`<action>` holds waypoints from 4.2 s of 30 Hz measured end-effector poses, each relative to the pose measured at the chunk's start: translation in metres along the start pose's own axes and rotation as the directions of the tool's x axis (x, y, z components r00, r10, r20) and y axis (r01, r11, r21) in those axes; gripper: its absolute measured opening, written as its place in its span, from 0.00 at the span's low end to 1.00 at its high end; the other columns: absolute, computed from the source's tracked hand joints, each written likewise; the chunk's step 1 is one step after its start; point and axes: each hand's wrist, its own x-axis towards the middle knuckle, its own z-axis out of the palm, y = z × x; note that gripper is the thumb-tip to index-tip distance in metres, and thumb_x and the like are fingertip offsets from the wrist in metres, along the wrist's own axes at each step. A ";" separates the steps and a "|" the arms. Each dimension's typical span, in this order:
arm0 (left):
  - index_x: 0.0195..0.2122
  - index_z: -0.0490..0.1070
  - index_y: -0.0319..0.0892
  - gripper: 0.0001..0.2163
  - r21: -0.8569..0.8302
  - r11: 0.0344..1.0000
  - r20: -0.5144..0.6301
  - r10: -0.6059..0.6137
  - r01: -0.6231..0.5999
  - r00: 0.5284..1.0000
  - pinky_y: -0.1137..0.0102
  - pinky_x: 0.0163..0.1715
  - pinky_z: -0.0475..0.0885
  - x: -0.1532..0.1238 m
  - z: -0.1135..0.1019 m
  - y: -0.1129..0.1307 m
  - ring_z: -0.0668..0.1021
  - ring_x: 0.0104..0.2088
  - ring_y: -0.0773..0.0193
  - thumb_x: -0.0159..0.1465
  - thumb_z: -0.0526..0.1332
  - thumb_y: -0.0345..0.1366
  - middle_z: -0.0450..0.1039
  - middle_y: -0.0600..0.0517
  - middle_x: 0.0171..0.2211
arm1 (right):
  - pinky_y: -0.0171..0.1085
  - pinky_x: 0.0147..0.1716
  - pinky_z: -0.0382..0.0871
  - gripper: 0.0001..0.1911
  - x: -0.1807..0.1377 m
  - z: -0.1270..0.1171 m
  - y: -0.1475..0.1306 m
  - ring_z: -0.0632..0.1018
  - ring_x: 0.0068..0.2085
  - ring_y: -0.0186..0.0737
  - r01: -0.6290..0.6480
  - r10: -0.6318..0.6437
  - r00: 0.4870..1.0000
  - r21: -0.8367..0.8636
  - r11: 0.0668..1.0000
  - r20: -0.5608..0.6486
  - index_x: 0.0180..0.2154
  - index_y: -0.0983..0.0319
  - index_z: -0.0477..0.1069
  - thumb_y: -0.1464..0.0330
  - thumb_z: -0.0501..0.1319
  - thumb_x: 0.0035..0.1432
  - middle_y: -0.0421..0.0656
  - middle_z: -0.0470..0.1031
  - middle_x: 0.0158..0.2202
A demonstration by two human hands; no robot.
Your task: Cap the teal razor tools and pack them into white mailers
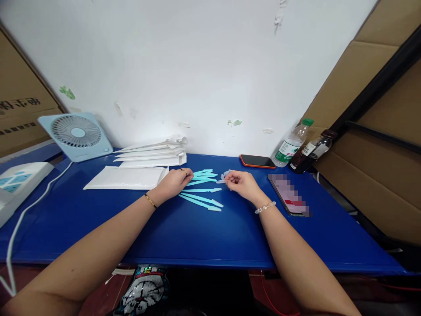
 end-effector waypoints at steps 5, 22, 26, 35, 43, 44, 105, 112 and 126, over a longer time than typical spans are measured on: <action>0.35 0.67 0.42 0.11 -0.056 0.998 0.009 -0.010 0.010 1.000 0.70 0.32 0.64 0.000 -0.001 0.001 0.75 0.31 0.63 0.67 0.47 0.36 0.74 0.51 0.32 | 0.34 0.27 0.67 0.11 0.002 0.005 -0.004 0.73 0.25 0.34 0.019 -0.019 1.000 0.059 0.998 0.009 0.33 0.64 0.72 0.62 0.63 0.51 0.40 0.72 0.25; 0.35 0.69 0.43 0.12 -0.147 0.989 -0.003 -0.019 0.018 1.000 0.71 0.32 0.65 -0.001 -0.004 -0.003 0.74 0.31 0.63 0.66 0.47 0.39 0.74 0.52 0.33 | 0.34 0.28 0.66 0.13 0.001 0.008 -0.020 0.72 0.24 0.32 -0.013 0.017 0.999 0.136 0.991 -0.029 0.32 0.64 0.72 0.60 0.64 0.49 0.41 0.73 0.26; 0.35 0.69 0.43 0.12 -0.144 0.989 0.007 -0.006 0.007 1.000 0.71 0.32 0.65 0.000 -0.006 -0.002 0.74 0.31 0.64 0.66 0.47 0.38 0.74 0.51 0.33 | 0.34 0.27 0.67 0.14 0.001 0.009 -0.020 0.72 0.24 0.32 -0.018 0.024 0.999 0.142 0.990 -0.046 0.31 0.64 0.72 0.59 0.64 0.49 0.42 0.73 0.27; 0.34 0.69 0.42 0.12 -0.142 0.990 0.016 -0.011 0.013 1.000 0.71 0.32 0.65 -0.001 -0.009 -0.001 0.74 0.31 0.64 0.66 0.48 0.38 0.74 0.52 0.33 | 0.33 0.27 0.67 0.13 0.001 0.009 -0.021 0.72 0.24 0.31 -0.034 0.044 0.998 0.177 0.984 -0.055 0.32 0.64 0.72 0.60 0.64 0.49 0.42 0.74 0.28; 0.32 0.70 0.42 0.12 -0.238 0.971 0.080 -0.011 0.030 0.997 0.72 0.27 0.62 -0.004 -0.010 0.009 0.72 0.27 0.65 0.65 0.50 0.39 0.73 0.52 0.28 | 0.34 0.27 0.68 0.16 0.000 0.017 -0.018 0.74 0.25 0.33 -0.051 0.036 0.997 0.248 0.967 0.063 0.34 0.65 0.73 0.59 0.65 0.50 0.44 0.76 0.29; 0.31 0.70 0.42 0.12 -0.240 0.970 0.099 -0.011 0.035 0.995 0.72 0.26 0.62 -0.004 -0.011 0.010 0.72 0.26 0.65 0.65 0.50 0.40 0.73 0.52 0.28 | 0.34 0.26 0.68 0.16 0.000 0.015 -0.018 0.74 0.25 0.34 -0.062 0.041 0.995 0.240 0.969 0.088 0.34 0.65 0.73 0.58 0.65 0.50 0.44 0.76 0.29; 0.32 0.66 0.41 0.12 -0.488 0.859 0.112 -0.112 0.153 0.987 0.73 0.26 0.63 -0.006 -0.010 0.006 0.68 0.26 0.68 0.63 0.51 0.44 0.69 0.54 0.27 | 0.42 0.37 0.74 0.14 -0.005 0.012 -0.027 0.80 0.30 0.40 0.034 0.044 0.987 0.475 0.879 -0.152 0.31 0.62 0.78 0.63 0.73 0.40 0.45 0.80 0.29; 0.35 0.68 0.42 0.13 -0.491 0.852 0.188 -0.099 0.181 0.977 0.74 0.25 0.63 -0.007 -0.004 0.009 0.69 0.26 0.67 0.63 0.51 0.45 0.71 0.53 0.28 | 0.42 0.37 0.74 0.16 -0.004 0.020 -0.028 0.80 0.33 0.42 0.004 0.010 0.999 0.414 0.910 -0.033 0.33 0.63 0.77 0.61 0.71 0.42 0.44 0.79 0.29; 0.36 0.74 0.43 0.09 -0.077 0.985 0.025 -0.151 0.152 0.988 0.70 0.34 0.67 0.003 0.004 0.011 0.75 0.37 0.60 0.59 0.59 0.41 0.73 0.50 0.37 | 0.35 0.30 0.63 0.10 0.017 0.018 -0.001 0.72 0.29 0.37 -0.091 -0.016 0.980 -0.524 0.847 -0.197 0.27 0.61 0.72 0.60 0.61 0.52 0.43 0.72 0.30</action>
